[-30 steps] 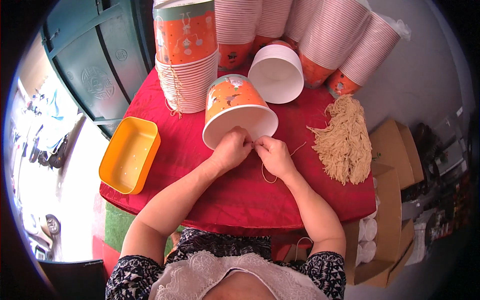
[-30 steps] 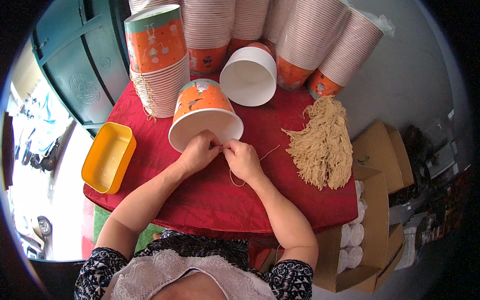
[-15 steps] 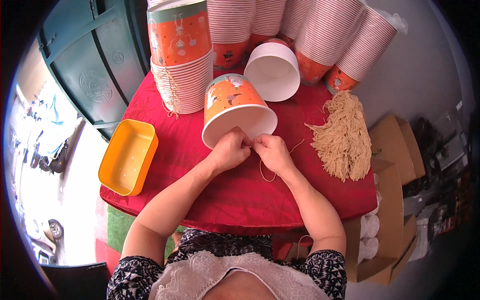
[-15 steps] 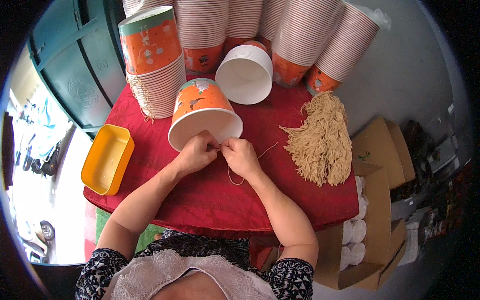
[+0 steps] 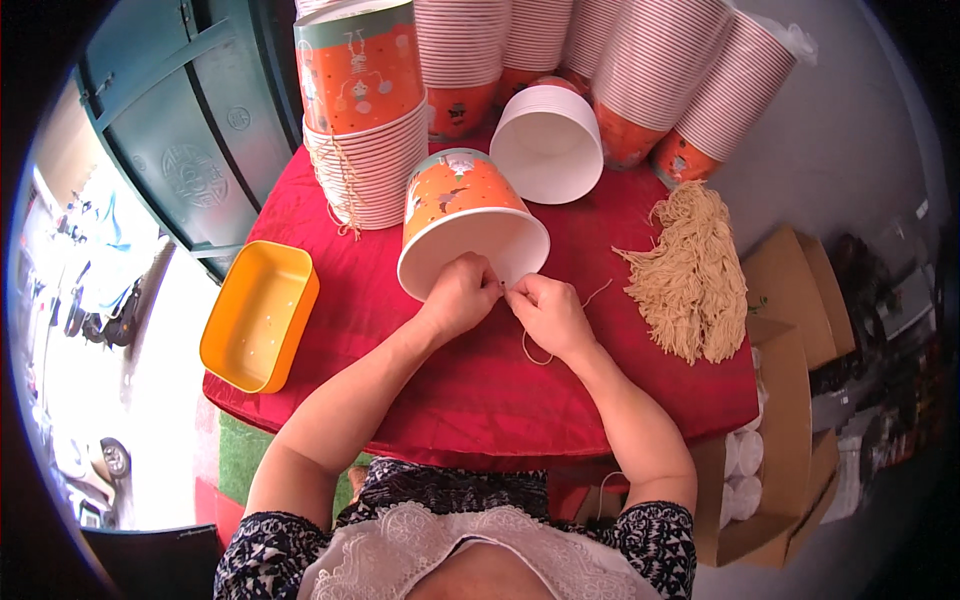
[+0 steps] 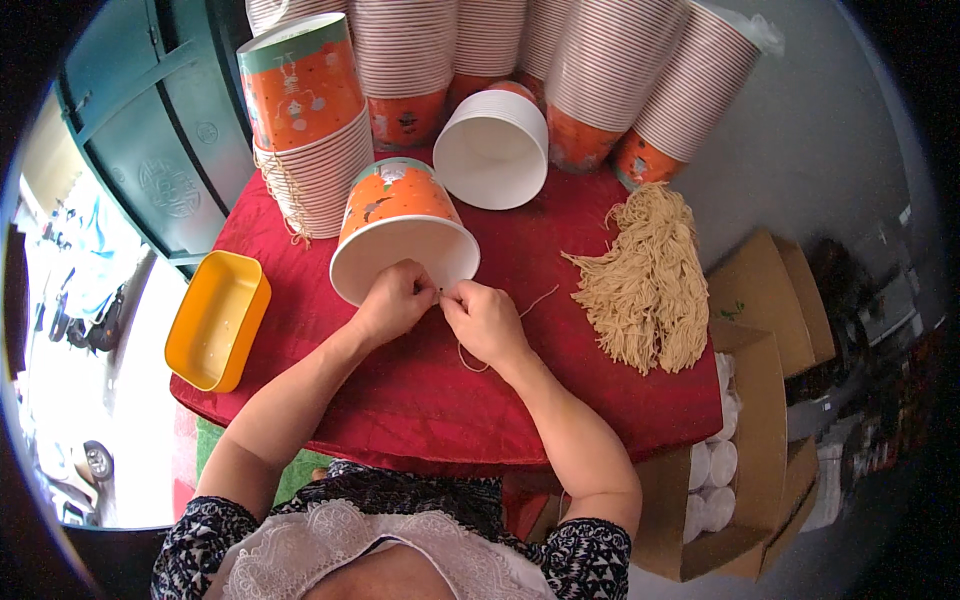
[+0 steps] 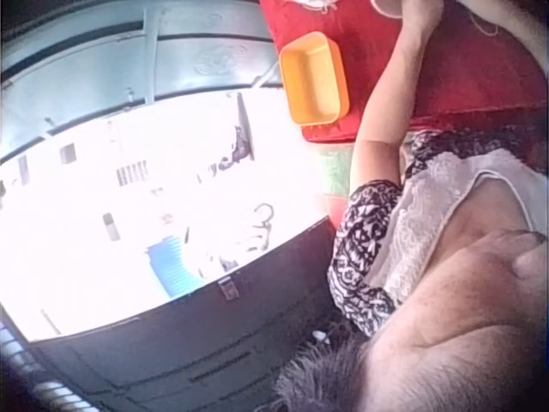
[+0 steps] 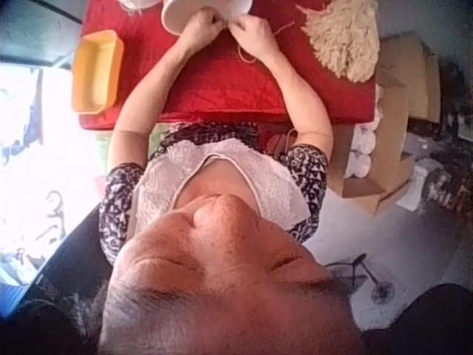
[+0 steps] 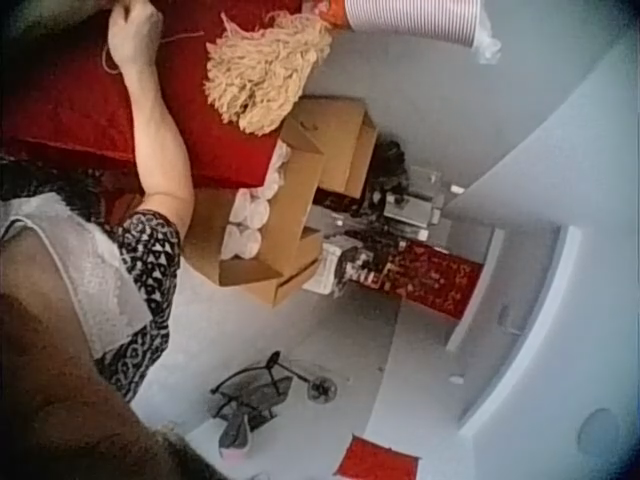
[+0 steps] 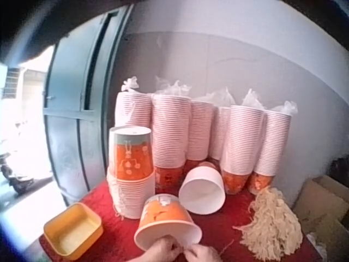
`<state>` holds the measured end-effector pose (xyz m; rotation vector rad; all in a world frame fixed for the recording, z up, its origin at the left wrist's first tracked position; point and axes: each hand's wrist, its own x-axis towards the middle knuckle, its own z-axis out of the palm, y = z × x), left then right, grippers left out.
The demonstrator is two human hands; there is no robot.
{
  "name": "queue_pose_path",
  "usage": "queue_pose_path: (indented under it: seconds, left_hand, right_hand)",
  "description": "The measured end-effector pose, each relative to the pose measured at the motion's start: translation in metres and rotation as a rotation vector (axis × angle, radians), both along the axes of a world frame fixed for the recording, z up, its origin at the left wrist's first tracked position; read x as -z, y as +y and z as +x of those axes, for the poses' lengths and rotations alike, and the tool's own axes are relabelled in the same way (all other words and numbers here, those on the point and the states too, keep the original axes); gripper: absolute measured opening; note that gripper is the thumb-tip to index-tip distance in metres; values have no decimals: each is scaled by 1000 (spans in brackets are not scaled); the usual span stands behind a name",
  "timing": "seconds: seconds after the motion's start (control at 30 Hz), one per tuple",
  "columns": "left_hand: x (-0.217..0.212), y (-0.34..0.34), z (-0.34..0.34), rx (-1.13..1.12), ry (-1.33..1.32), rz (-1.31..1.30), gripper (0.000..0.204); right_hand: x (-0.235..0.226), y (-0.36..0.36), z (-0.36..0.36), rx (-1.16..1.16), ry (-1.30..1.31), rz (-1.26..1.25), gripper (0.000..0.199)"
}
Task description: The recorder is threading thin string handles into pre-punched holes of decorative paper buckets.
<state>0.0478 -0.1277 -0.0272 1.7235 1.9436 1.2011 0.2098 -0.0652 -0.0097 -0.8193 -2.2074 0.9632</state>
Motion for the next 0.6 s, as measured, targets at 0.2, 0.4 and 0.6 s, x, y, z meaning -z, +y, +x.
queue_pose_path:
  seconds: [0.2, 0.4, 0.6]
  left_hand:
    - [-3, 0, 1, -25, -4, -39, 13]
    - [-7, -3, 3, -52, -25, -62, 12]
    - [-2, 2, 6, -57, 20, 2, 12]
  right_hand:
    - [-2, 10, 9, -93, -122, 45, 17]
    - [-9, 6, 9, -116, -232, 61, 22]
    - [-9, 9, 12, -97, -328, 96, 23]
